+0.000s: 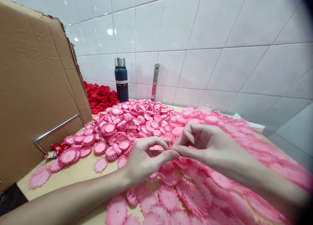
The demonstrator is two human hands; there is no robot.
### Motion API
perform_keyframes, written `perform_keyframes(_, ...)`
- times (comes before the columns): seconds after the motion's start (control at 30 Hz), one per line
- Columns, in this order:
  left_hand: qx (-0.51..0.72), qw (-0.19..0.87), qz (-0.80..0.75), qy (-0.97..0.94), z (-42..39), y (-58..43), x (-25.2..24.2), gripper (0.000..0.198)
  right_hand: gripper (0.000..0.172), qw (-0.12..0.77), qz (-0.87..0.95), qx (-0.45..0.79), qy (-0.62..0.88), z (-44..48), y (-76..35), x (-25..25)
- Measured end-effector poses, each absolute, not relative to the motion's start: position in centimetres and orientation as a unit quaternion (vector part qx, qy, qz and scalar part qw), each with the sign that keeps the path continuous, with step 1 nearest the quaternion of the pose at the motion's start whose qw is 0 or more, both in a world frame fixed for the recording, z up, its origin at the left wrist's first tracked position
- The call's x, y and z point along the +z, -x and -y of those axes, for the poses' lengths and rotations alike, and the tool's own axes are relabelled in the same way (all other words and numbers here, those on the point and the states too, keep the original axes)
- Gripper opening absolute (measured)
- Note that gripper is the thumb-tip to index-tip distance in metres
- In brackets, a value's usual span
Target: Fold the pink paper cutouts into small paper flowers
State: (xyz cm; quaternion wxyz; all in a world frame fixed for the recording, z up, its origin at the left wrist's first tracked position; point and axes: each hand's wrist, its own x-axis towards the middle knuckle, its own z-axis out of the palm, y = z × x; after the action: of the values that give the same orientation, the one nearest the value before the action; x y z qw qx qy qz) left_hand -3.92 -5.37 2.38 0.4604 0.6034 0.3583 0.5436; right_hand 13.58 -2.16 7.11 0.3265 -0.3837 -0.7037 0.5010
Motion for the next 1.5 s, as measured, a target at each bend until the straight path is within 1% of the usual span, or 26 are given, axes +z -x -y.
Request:
perform_keyframes(0.17, 0.531, 0.46, -0.352, -0.618, 5.1, 4.1, 2.6, 0.009, 0.042, 0.325, 0.685, 0.522, 0.39, 2.0, -13.5, 7.0)
perform_keyframes(0.37, 0.511, 0.461, -0.36, -0.629, 4.8, 4.2, 2.5, 0.014, 0.041, 0.321, 0.703, 0.514, 0.373, 1.2, -14.0, 6.4)
perform_keyframes(0.53, 0.506, 0.448, -0.385, -0.629, 5.0, 4.3, 2.4, 0.014, 0.037, 0.321, 0.708, 0.51, 0.369, 1.4, -14.0, 6.5)
perform_keyframes(0.7, 0.491, 0.474, -0.378, -0.626, 4.9, 4.3, 2.5, 0.016, 0.033, 0.33, 0.713, 0.509, 0.352, 1.6, -13.8, 6.5)
perform_keyframes(0.83, 0.496, 0.458, -0.366, -0.64, 4.8, 4.3, 2.5, 0.015, 0.032, 0.343, 0.715, 0.503, 0.344, 1.7, -13.7, 6.4)
perform_keyframes(1.0, 0.509, 0.419, -0.39, -0.643, 4.8, 4.4, 2.5, 0.011, 0.035, 0.35, 0.705, 0.519, 0.332, 1.7, -13.8, 6.4)
perform_keyframes(1.07, 0.516, 0.402, -0.405, -0.639, 4.8, 4.4, 2.5, 0.01, 0.035, 0.351, 0.713, 0.506, 0.335, 1.7, -13.7, 6.3)
perform_keyframes(1.17, 0.518, 0.394, -0.415, -0.635, 4.8, 4.4, 2.4, 0.011, 0.029, 0.341, 0.753, 0.447, 0.341, 2.0, -13.5, 6.2)
perform_keyframes(1.27, 0.516, 0.428, -0.424, -0.609, 4.8, 4.3, 2.4, 0.01, 0.023, 0.318, 0.806, 0.359, 0.347, 2.3, -13.2, 6.2)
perform_keyframes(1.43, 0.526, 0.593, -0.4, -0.461, 4.5, 4.1, 2.4, 0.01, 0.024, 0.305, 0.85, 0.271, 0.333, 2.6, -13.1, 6.1)
perform_keyframes(1.5, 0.526, 0.631, -0.384, -0.423, 4.4, 4.1, 2.4, 0.013, 0.026, 0.304, 0.867, 0.231, 0.321, 2.7, -13.1, 5.9)
